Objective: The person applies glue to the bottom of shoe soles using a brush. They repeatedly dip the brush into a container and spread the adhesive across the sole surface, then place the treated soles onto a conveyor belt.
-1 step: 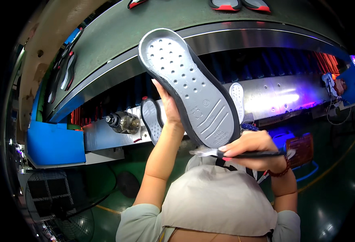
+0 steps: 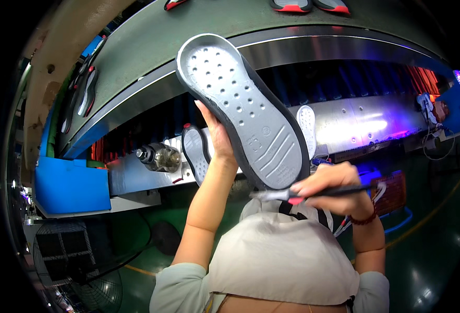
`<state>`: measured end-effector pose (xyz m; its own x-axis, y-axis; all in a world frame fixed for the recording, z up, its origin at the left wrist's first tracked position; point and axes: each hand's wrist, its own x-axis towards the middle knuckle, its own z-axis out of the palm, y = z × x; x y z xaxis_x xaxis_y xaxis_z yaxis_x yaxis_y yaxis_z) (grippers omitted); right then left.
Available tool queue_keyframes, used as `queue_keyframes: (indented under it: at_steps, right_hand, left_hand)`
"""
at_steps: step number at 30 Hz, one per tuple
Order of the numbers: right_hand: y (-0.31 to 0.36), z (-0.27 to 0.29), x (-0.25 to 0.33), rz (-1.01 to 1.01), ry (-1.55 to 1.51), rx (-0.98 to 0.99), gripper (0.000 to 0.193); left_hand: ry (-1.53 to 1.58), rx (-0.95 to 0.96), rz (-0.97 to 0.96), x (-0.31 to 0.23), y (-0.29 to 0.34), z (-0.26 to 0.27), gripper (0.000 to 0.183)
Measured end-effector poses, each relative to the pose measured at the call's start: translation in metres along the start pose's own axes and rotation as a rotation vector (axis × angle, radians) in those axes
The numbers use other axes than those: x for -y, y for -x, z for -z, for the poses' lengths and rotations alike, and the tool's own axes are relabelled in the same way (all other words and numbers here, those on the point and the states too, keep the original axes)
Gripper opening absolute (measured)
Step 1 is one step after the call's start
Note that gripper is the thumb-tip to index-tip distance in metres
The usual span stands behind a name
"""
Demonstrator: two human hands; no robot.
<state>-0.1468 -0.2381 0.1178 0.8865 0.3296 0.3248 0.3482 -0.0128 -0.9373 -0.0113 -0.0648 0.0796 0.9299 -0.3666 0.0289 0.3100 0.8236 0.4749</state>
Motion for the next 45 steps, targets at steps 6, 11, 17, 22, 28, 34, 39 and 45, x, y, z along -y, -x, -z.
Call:
queue_keyframes:
  at_steps: [6, 11, 17, 22, 28, 34, 39, 45]
  right_hand:
    - [0.009, 0.000, -0.013, 0.009, 0.220, -0.026, 0.021]
    - [0.013, 0.011, -0.034, -0.070, -0.379, -0.220, 0.017]
    - [0.005, -0.011, -0.034, -0.122, -0.756, -0.449, 0.016]
    - [0.000, -0.034, -0.026, -0.156, -0.452, -0.425, 0.015]
    - [-0.003, -0.035, -0.026, -0.009, -0.169, -0.398, 0.014]
    - [-0.008, -0.039, -0.020, 0.027, -0.133, -0.351, 0.015]
    - [-0.016, -0.036, -0.023, 0.077, 0.050, -0.322, 0.015]
    - [-0.020, -0.005, -0.023, 0.148, 0.059, -0.319, 0.018]
  left_hand:
    - [0.075, 0.103, 0.053, -0.007, -0.008, 0.001, 0.064]
    - [0.102, 0.327, 0.095, -0.011, -0.023, -0.001, 0.055]
    - [0.190, 0.319, 0.174, 0.021, 0.033, -0.012, 0.086]
    - [0.056, 0.196, 0.214, 0.034, 0.046, -0.005, 0.087]
    - [0.041, 0.062, 0.195, 0.031, 0.040, 0.010, 0.075]
    - [0.076, 0.067, 0.169, 0.029, 0.033, 0.013, 0.075]
    - [0.086, 0.128, 0.197, 0.030, 0.024, 0.013, 0.074]
    - [0.197, 0.036, 0.120, 0.021, 0.018, 0.010, 0.045]
